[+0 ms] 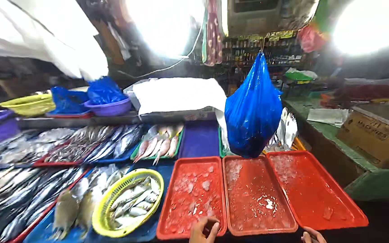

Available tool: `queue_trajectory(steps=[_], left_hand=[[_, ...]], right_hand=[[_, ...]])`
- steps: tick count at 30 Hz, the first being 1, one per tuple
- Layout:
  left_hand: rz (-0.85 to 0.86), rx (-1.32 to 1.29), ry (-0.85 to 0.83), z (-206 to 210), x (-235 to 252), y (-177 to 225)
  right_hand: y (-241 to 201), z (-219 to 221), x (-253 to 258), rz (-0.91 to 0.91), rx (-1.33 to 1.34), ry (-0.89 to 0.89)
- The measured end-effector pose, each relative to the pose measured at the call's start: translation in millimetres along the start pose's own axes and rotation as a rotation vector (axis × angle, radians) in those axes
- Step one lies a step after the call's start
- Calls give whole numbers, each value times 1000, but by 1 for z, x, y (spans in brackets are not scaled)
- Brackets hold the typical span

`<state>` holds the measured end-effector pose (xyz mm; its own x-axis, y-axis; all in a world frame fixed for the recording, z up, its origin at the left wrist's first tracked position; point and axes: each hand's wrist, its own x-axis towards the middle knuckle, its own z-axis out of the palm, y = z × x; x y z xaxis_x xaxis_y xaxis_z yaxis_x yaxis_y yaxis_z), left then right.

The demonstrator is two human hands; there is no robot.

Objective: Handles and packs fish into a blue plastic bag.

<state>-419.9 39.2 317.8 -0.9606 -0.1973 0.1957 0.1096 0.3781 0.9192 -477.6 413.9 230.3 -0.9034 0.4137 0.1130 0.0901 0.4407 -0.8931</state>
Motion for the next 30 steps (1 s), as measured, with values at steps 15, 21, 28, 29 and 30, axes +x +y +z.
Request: queue_trajectory(steps=[15, 21, 28, 29, 30], left_hand=[[553, 196, 36, -19, 333, 196], [498, 109, -46, 6, 465, 218], [596, -95, -280, 39, 513, 209], [619, -133, -261, 44, 515, 207], [630, -186, -241, 51, 515, 206]], right_hand=[[-323, 38, 231, -595, 168, -201], [-449, 112, 301, -636, 94, -192], [-447, 156, 320, -896, 78, 162], [-446, 158, 321, -911, 88, 203], [-446, 160, 322, -915, 120, 211]])
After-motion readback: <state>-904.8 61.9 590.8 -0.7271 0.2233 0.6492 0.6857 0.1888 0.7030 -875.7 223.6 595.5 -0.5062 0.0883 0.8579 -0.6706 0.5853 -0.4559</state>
